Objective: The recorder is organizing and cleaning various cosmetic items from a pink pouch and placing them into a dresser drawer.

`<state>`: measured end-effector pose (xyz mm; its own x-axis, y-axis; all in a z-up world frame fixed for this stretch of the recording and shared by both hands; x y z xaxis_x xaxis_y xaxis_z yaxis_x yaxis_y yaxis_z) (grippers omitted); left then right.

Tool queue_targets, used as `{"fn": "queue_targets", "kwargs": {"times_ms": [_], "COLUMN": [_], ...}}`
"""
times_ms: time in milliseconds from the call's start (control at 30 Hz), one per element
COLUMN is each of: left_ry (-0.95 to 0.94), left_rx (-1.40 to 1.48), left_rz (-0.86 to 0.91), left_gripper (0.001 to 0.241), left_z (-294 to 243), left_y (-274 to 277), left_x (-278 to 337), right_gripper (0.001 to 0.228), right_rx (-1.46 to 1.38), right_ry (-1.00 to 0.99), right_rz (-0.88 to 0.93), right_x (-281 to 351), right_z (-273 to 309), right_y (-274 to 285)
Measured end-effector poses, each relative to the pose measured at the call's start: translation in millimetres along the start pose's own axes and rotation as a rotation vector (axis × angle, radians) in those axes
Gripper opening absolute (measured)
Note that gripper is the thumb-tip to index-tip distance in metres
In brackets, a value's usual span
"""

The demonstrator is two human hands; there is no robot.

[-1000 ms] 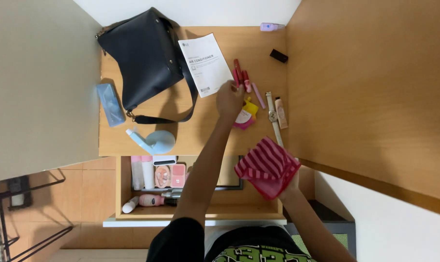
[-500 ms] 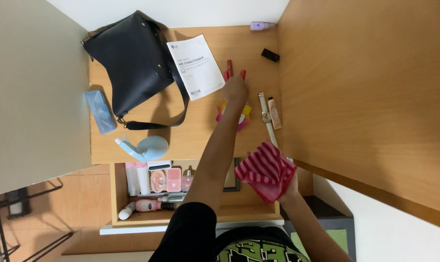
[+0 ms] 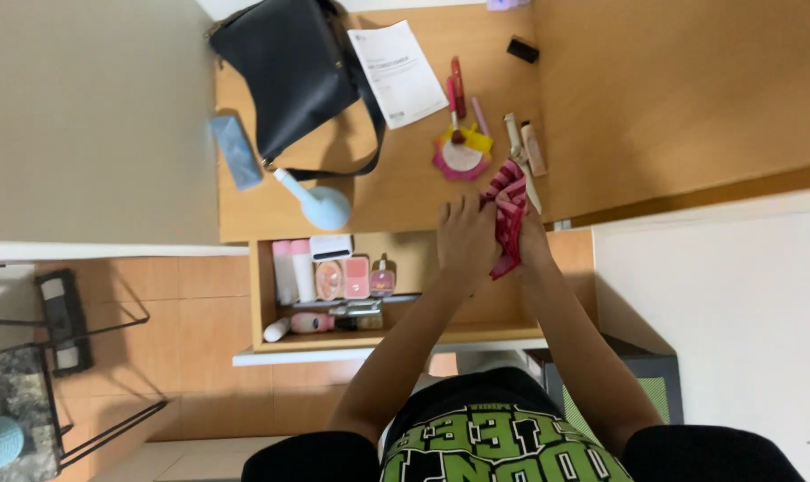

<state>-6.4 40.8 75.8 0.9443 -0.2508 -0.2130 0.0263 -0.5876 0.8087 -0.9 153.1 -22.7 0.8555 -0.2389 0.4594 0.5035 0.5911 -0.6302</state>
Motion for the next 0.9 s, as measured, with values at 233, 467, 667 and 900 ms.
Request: {"fn": "queue_targets", "kwargs": {"times_ms": [233,467,667,900], "left_ry": [-0.173,0.026,0.034,-0.046], "left_rx": [0.331,0.629,0.646,0.602], "left_rz": [-0.418,-0.494,-0.419,-0.488], "left_gripper": [0.055,0.039,0.027,0.020], "left_z": [-17,41,61,44], "left_y": [182,239,279,278], "left_x": [112,166,198,234], "right_gripper": [0.032,0.041,0.032,0.025], "right_rx": [0.209,0.135,0.351,0.423], "right_ry": [0.074,-0.082,-0.089,0.094], "right_rz": [0.112,0.308,0.500,0.572], "right_x": [88,174,288,264], "right_z": [-30,-98,-69,-101], "right_y": [-67,-115,-193,-140]}}
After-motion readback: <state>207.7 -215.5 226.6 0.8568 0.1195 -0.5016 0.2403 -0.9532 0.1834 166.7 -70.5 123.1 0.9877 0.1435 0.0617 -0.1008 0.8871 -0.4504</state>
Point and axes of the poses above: each hand's wrist, its own x-axis away from the middle knuckle, its own y-axis out of the back of the hand, z = x × y, the point moved 8 cm from there along -x, towards the middle knuckle, and after that the axes turned 12 degrees about -z, right-handed, at the moved point
